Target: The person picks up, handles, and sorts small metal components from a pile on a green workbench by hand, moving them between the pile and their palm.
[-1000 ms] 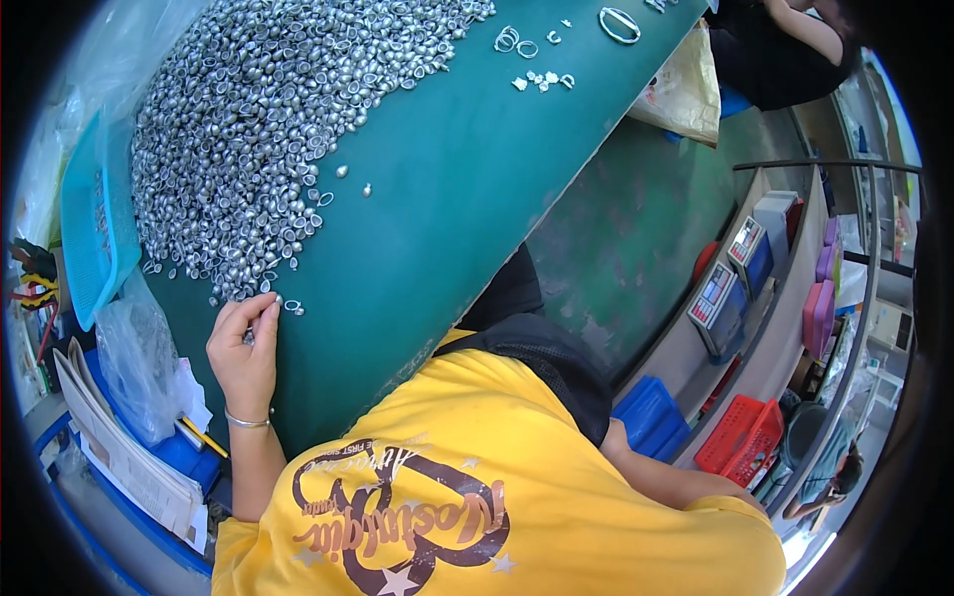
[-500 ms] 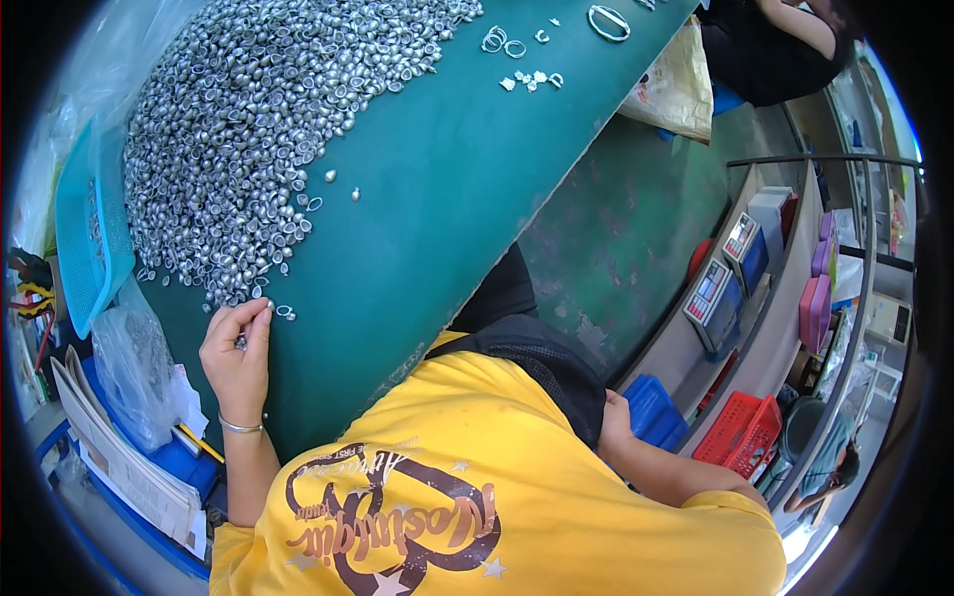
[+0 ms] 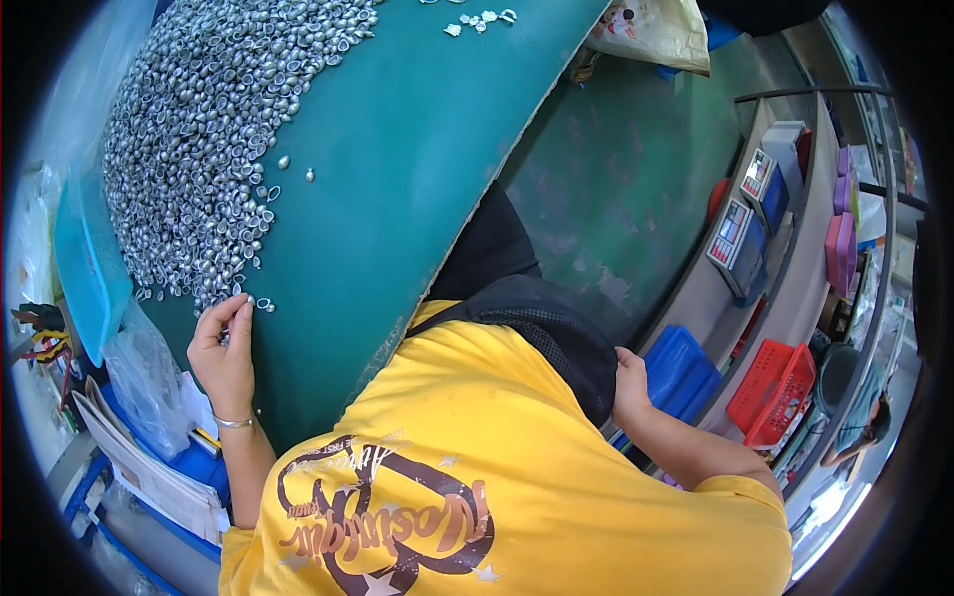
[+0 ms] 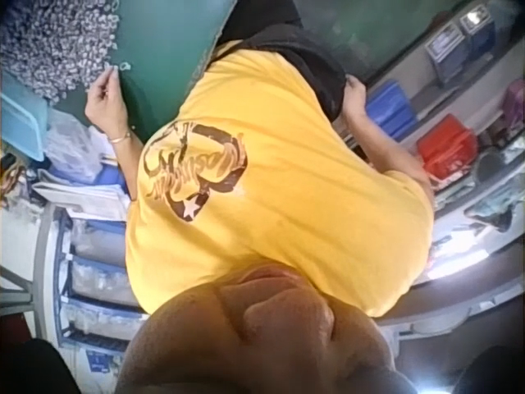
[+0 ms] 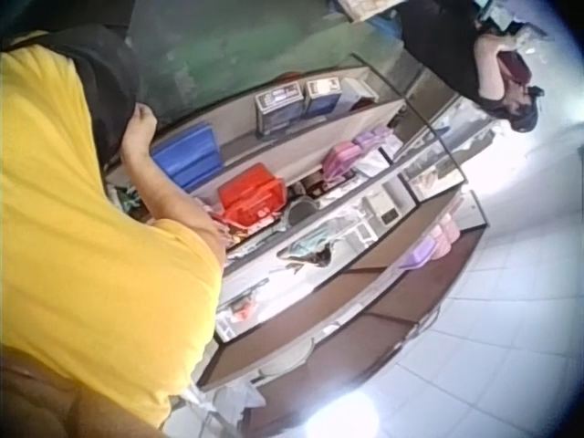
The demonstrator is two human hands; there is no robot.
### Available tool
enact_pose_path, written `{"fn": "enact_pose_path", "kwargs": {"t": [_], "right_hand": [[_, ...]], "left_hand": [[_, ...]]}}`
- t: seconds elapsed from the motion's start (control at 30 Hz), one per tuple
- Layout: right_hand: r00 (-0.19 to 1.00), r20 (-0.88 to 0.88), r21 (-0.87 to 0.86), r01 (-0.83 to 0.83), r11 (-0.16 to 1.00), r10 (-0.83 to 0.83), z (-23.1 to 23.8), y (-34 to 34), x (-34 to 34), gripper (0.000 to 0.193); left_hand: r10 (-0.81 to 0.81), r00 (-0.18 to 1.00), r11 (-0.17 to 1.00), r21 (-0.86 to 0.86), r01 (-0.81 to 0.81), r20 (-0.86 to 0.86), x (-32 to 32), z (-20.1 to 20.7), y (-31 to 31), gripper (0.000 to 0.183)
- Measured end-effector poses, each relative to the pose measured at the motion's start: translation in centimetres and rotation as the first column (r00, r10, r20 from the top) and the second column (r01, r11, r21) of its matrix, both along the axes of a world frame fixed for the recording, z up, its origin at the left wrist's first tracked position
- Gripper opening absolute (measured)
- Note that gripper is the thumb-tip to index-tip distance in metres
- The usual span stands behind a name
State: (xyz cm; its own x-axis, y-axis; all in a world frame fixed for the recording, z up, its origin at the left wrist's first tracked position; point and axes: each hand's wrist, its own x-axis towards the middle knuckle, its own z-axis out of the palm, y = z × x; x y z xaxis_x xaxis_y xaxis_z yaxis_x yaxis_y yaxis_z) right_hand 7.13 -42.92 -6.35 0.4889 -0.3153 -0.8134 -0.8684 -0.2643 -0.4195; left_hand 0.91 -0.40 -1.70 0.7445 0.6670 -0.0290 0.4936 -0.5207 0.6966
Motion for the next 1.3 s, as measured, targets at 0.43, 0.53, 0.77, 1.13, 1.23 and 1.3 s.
{"fn": "enact_pose_path", "kwargs": {"t": [0.43,0.53,0.77,1.13,1.23,1.3], "right_hand": [[0.988,0.116,0.088,-0.109,0.990,0.099,-2.7,-3.4,-0.9,0.019],[0.978,0.129,0.103,-0.177,0.979,0.164,0.3,-0.7,0.4,0.019],[0.722,0.435,-0.055,-0.574,0.817,0.538,-4.7,-6.8,3.5,0.018],[-0.222,0.851,-0.333,-0.929,0.162,0.476,6.8,25.5,12.1,0.005],[-0.380,0.791,-0.456,-0.889,0.047,0.480,5.6,30.1,10.1,0.012],[-0.485,0.774,-0.542,-0.840,0.031,0.406,4.7,32.0,9.5,0.011]], "left_hand": [[-0.023,1.000,0.999,0.032,0.022,0.015,-0.1,-0.1,-0.4,0.009],[-0.022,1.000,1.000,0.016,0.022,0.002,0.3,0.4,-0.7,0.009],[0.269,0.949,0.928,-0.309,-0.209,0.166,-1.4,1.1,-0.9,0.013],[0.145,0.964,0.984,-0.131,-0.118,0.223,-1.4,0.1,-0.9,0.010],[0.077,0.978,0.994,0.058,-0.090,0.192,-0.5,-0.1,-1.3,0.014],[0.066,0.982,0.989,0.118,-0.088,0.177,-0.4,-0.4,-1.5,0.015]]}}
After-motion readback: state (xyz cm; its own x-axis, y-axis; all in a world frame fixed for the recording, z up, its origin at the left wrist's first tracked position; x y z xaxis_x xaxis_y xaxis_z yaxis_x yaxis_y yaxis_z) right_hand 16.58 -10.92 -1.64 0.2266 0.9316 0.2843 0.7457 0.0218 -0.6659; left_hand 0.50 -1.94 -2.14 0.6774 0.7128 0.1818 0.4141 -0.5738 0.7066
